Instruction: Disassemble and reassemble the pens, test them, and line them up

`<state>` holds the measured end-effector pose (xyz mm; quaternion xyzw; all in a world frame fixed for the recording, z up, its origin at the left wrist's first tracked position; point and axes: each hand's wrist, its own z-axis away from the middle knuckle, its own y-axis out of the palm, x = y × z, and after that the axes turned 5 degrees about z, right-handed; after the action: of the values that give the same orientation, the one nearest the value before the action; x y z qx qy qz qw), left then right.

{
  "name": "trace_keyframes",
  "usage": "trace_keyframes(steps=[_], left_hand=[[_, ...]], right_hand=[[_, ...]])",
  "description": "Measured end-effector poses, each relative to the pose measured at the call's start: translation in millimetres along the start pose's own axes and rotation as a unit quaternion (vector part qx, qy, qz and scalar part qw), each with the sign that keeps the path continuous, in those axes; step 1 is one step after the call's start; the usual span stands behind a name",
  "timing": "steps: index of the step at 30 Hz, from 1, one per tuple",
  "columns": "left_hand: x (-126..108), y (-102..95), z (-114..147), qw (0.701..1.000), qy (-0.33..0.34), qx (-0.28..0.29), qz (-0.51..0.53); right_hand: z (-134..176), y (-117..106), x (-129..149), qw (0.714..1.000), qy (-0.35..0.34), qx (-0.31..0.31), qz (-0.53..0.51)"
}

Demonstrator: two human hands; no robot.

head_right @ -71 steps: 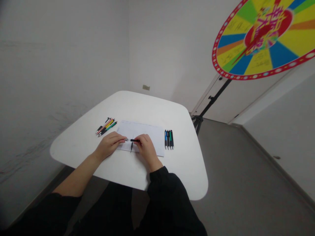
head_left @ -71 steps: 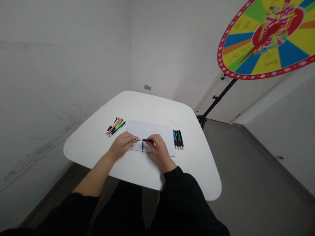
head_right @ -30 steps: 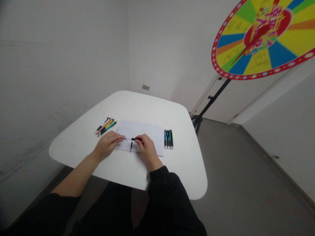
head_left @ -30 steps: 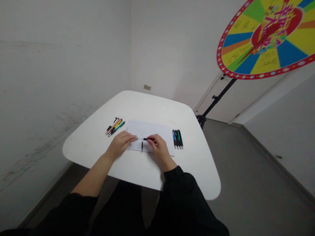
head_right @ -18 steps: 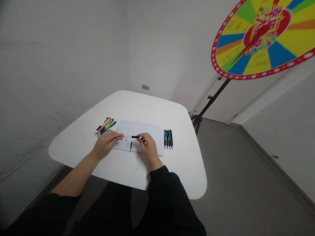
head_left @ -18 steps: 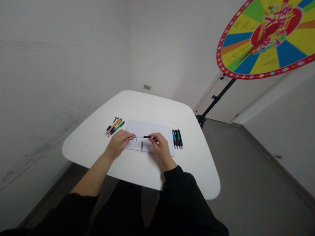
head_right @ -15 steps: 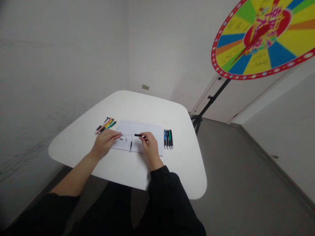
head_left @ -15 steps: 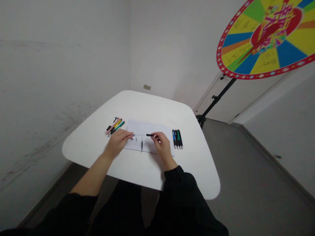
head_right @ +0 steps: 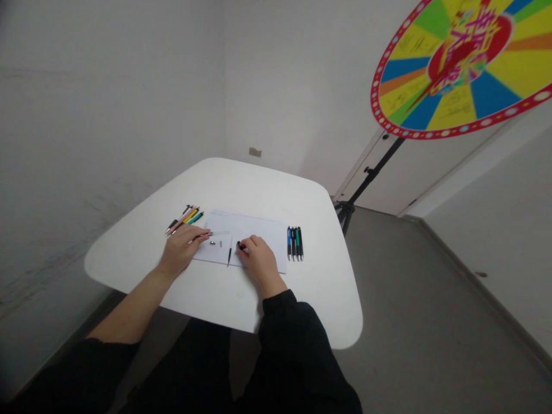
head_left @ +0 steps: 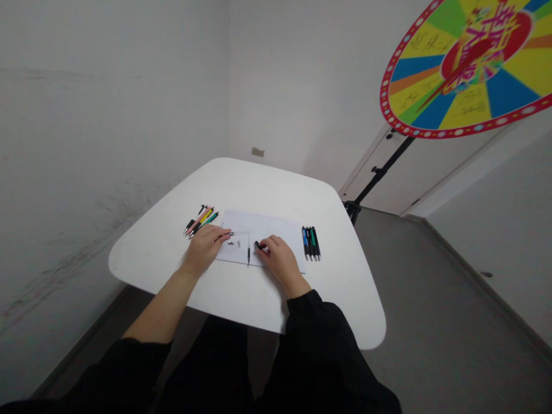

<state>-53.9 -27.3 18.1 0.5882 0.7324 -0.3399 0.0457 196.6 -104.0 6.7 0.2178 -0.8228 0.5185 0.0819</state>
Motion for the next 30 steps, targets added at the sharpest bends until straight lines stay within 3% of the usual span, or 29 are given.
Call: trace_keyframes(steps=[10,19,24,30], left_hand=[[-1,1.3,-1,1.000,0.027,-0.004,-0.008],[-3,0.6,-1,0.999,0.038,-0.002,-0.004],[-7,2.0,-1,0.998,0.047,0.043,0.012],[-11,3.4,2,0.994,0.052,0.092,0.016]], right_hand=[[0,2,-2,0.999,-0.006,0.024,0.021],[0,-2,2,1.000,0.007,0.006,-0.002],[-1,-6,5,0.998,-0.014,-0.035,-0.057],[-2,-7,12,0.994,-0.083,-0.027,-0.061]])
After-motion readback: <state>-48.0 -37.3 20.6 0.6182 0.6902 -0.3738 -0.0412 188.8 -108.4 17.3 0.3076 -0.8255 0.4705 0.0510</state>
